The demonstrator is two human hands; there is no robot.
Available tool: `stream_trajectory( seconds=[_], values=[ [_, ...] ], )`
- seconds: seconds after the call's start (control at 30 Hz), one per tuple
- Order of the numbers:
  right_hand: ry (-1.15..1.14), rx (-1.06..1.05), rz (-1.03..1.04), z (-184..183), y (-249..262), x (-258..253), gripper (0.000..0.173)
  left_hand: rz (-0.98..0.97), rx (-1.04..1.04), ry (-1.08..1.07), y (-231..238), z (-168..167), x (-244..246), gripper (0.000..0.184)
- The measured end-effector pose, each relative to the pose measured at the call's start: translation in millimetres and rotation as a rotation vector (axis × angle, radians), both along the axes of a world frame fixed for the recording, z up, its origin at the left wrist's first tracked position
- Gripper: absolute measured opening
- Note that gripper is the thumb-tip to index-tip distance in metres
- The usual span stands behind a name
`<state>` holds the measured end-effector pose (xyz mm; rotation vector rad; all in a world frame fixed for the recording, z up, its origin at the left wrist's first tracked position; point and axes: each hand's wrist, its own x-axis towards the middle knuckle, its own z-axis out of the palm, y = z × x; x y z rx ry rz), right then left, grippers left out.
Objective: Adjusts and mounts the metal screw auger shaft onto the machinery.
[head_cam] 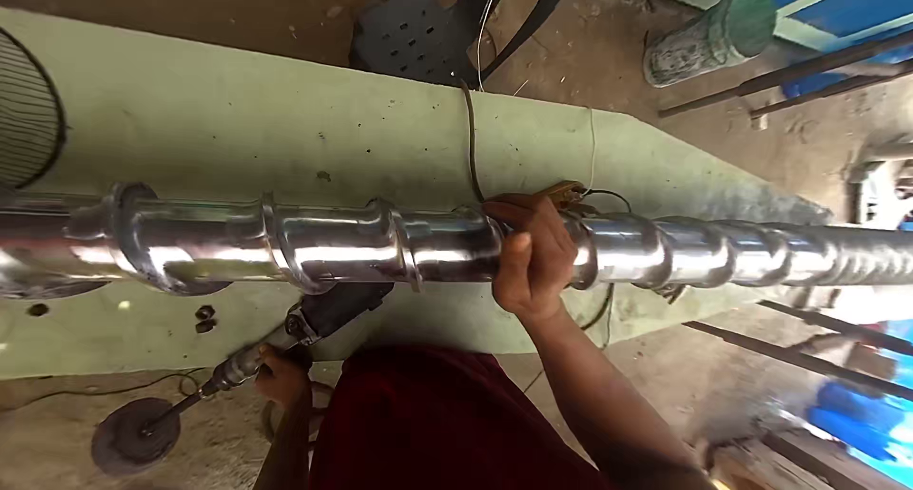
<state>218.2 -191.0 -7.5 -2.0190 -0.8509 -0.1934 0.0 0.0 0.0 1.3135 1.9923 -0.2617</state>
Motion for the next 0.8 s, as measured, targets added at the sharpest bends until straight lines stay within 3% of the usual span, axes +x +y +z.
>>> stream_trajectory(
  seconds=[0.03, 0.07, 0.13, 0.4, 0.8],
  values=[
    [0.002, 0.024, -0.003, 0, -1, 0, 0.051, -0.055, 0.307, -0.002, -16, -72, -53, 0.058],
    [0.008, 0.045, -0.001, -1, -2, 1, 0.051, -0.054, 0.407, -0.011, -16, -124, -94, 0.063],
    [0.026, 0.076, 0.002, -1, -4, 1, 0.050, 0.029, 0.317, -0.021, -7, -156, -124, 0.070],
    [0.095, 0.195, 0.026, 0, -8, 3, 0.042, 0.096, 0.227, 0.013, -14, -146, -113, 0.078],
    [0.061, 0.181, 0.048, -3, -8, 4, 0.046, 0.112, 0.165, 0.011, -10, -149, -116, 0.080]
  ],
)
